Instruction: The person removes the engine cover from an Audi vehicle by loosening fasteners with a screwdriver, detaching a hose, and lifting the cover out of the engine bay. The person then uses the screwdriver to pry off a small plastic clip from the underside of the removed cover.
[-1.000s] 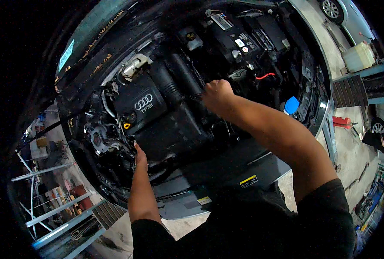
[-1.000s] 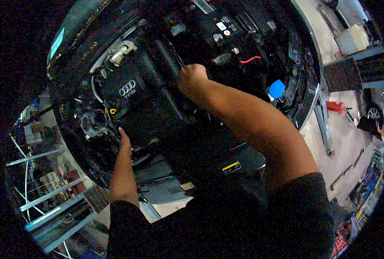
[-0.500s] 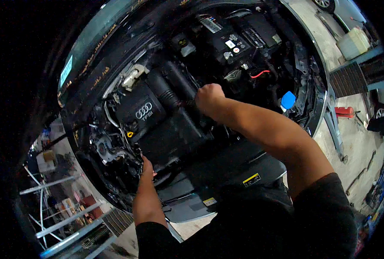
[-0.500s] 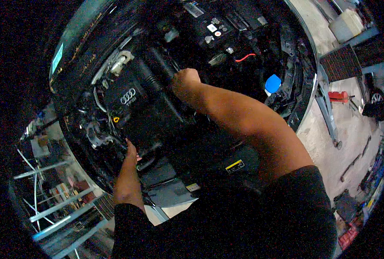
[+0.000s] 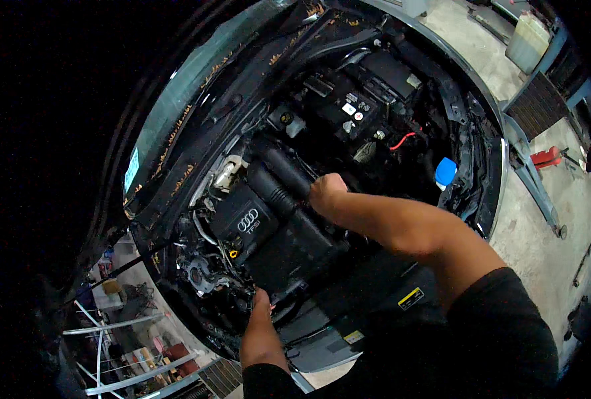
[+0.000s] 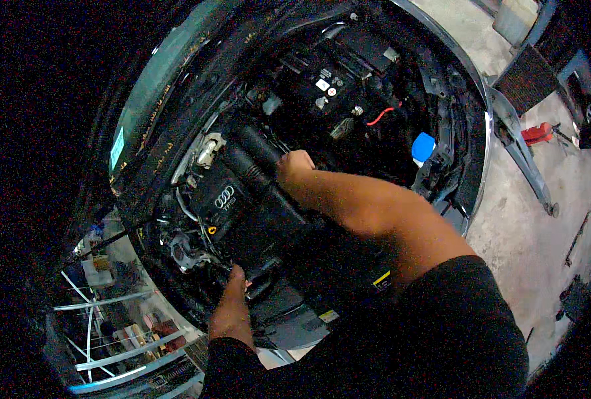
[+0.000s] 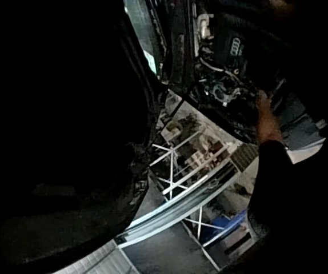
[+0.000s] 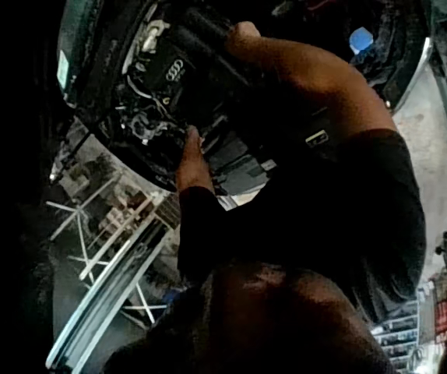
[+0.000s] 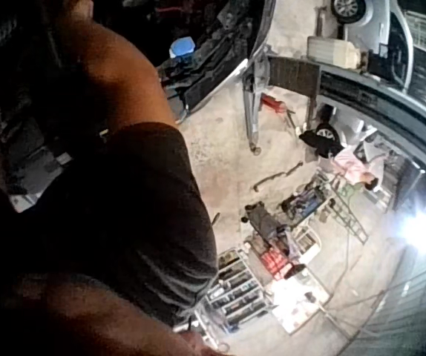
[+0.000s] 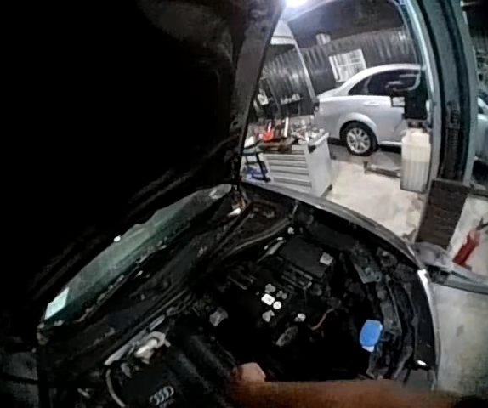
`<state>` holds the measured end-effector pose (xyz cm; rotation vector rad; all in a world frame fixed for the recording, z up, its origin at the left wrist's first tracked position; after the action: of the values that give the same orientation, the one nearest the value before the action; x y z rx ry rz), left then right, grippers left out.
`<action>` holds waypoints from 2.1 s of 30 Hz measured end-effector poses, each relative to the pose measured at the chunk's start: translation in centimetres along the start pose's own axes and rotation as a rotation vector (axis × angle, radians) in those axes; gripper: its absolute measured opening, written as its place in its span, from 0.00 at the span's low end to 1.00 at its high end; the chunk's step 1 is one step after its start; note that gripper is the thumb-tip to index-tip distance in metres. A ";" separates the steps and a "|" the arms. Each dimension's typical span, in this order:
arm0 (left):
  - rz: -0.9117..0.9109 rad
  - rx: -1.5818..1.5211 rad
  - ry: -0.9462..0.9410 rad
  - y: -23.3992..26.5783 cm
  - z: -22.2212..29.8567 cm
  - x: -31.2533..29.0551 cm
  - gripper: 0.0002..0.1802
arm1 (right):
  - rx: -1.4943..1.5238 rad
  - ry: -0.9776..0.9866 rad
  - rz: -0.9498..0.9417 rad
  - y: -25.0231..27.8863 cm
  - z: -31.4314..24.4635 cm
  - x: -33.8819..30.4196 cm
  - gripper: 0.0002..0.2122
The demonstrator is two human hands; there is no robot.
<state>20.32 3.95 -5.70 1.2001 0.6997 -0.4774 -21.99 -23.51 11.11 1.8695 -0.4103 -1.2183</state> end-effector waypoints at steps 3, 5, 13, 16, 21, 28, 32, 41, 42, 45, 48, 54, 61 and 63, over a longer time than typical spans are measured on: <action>-0.003 0.006 -0.028 -0.6 0.5 0.8 0.50 | -0.105 0.025 0.018 0.3 0.6 -0.8 0.10; -0.008 0.018 -0.033 -0.8 0.1 1.2 0.50 | -0.138 0.047 -0.010 0.2 0.2 -0.7 0.11; 0.005 0.018 -0.041 0.3 -0.2 1.1 0.49 | 0.035 -0.005 -0.008 -0.1 -0.4 0.1 0.11; -0.025 0.053 -0.082 -0.5 -0.5 4.5 0.48 | -0.166 0.074 0.024 -0.8 0.2 -1.0 0.10; 0.067 0.313 -0.148 -2.1 -0.3 5.5 0.39 | -0.252 0.070 0.009 0.1 -0.2 -1.0 0.10; 0.508 0.497 -1.328 -4.3 3.6 -17.6 0.16 | -0.322 0.073 0.035 -0.1 0.6 -1.5 0.11; -0.254 0.873 -1.863 -15.5 2.3 -25.6 0.11 | -0.303 0.037 0.049 -0.8 0.2 0.3 0.13; -0.033 1.658 -1.477 -28.6 2.4 -26.3 0.20 | -0.444 0.061 -0.007 1.6 -2.0 -2.8 0.13; -0.048 1.652 -1.399 -29.3 2.5 -26.3 0.20 | -0.447 0.053 0.005 1.6 -1.9 -3.0 0.15; -0.007 1.602 -1.295 -33.0 1.9 -23.2 0.22 | -0.326 0.000 -0.039 2.5 -2.4 -3.2 0.13; -0.167 1.698 -1.086 -37.1 2.1 -20.5 0.20 | -0.374 0.019 -0.082 2.4 -2.7 -3.3 0.13; -0.244 0.777 -0.724 -38.4 2.9 -20.5 0.26 | -0.348 -0.024 0.062 1.0 0.7 -2.7 0.11; 0.107 0.625 -0.922 -40.0 0.4 -17.6 0.29 | -0.368 -0.012 0.030 1.6 -1.3 -3.3 0.11; 0.163 0.824 -1.135 -39.5 0.6 -17.4 0.29 | -0.394 0.011 0.018 1.6 -1.2 -3.1 0.11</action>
<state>-18.31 -9.15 -19.78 1.4454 -0.6360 -1.2279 -22.14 -21.79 14.41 1.5301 -0.1637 -1.1790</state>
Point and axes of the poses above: each hand's wrist, its own x-axis towards the middle knuckle, its own y-axis out of the back of the hand, z = x × y, the point moved 3 cm from there along x, towards the middle knuckle, and after that the axes turned 9 degrees about -z, right-handed, at the moved point
